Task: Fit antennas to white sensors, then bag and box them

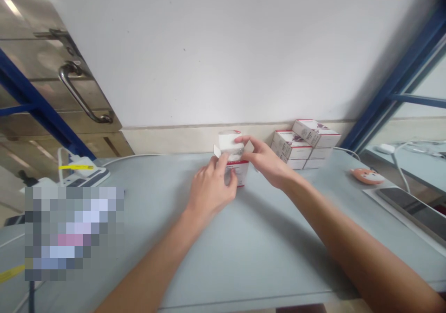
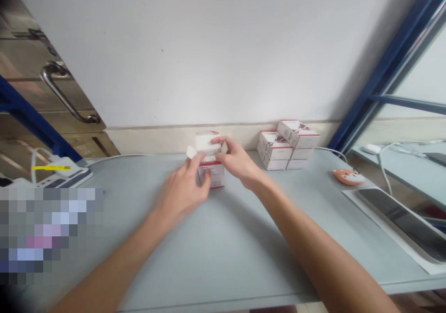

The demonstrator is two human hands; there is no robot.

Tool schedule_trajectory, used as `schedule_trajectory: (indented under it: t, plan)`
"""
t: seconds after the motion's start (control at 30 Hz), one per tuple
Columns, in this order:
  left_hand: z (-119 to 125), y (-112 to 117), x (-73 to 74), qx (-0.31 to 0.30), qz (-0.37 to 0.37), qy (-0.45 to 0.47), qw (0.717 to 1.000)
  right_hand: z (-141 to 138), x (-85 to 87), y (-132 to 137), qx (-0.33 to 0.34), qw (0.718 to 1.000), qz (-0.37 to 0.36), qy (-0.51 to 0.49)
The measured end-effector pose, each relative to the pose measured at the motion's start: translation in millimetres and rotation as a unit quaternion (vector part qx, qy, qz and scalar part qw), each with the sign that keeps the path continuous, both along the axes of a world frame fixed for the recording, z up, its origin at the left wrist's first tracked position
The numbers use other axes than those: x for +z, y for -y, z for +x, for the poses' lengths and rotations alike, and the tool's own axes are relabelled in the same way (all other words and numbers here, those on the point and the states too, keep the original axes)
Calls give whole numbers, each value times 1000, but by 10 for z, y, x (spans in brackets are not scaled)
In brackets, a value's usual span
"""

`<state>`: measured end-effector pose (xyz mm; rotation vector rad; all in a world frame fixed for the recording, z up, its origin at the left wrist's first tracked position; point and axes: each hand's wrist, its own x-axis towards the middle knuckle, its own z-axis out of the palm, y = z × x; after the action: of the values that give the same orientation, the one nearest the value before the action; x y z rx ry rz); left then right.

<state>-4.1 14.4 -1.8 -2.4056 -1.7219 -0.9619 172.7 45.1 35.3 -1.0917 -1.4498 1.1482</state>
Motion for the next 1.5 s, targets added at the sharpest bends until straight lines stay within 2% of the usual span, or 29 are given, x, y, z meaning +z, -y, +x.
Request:
schedule_trajectory:
  t: [0.13,0.23,0.33,0.37,0.43,0.5,0.53,0.63,0.67,0.73,0.8,0.83,0.93,0.97,1.03,1.13,1.2,1.3,1.5]
  plan:
    - [35,4,36,19,19,-25,999,-35,-31,-14,13,999,-17,-36]
    - [11,-23,22,-10,20,0,1000,9,-25,-4,39,997,-25,-62]
    - [-47,-59,-22,-40,-3,34,999,177,-6,-25,60,998,-10,-27]
    - [-66,-71,-42,-48,-4,46,998,258,-11,-51,49,999,4,-3]
    - [-96,-90,-84,-66,5,69,995,435,-61,-134,-20,997,46,62]
    - [-108,-104,-125,-79,17,87,993,599,-173,-239,-119,975,88,163]
    - [-106,-109,-145,-83,23,97,992,666,-247,-289,-122,957,103,241]
    - [-86,-126,-201,-77,29,132,988,791,-472,-394,-52,882,106,457]
    - [-78,-132,-220,-76,28,144,986,808,-522,-412,-39,863,97,494]
    - [-66,-146,-256,-80,20,166,983,814,-549,-425,-45,848,81,521]
    - [-60,-156,-289,-90,9,187,978,787,-465,-404,-84,854,96,504]
    - [-57,-157,-301,-93,5,196,976,759,-387,-375,-118,864,126,473]
    - [-49,-145,-319,-89,-2,211,973,613,-84,-203,-222,889,292,274]
    - [-46,-138,-319,-86,-4,209,974,546,11,-123,-223,885,348,216]
    - [-40,-123,-315,-89,-3,202,975,406,144,35,-185,879,402,178]
    - [-40,-114,-311,-103,12,197,975,244,180,181,-95,869,405,267]
    - [-45,-116,-313,-113,23,197,974,194,140,200,-65,857,393,326]
    - [-55,-125,-317,-129,38,190,972,182,97,183,-50,863,368,343]
    - [-95,-160,-306,-152,60,156,974,158,134,211,-42,877,334,343]
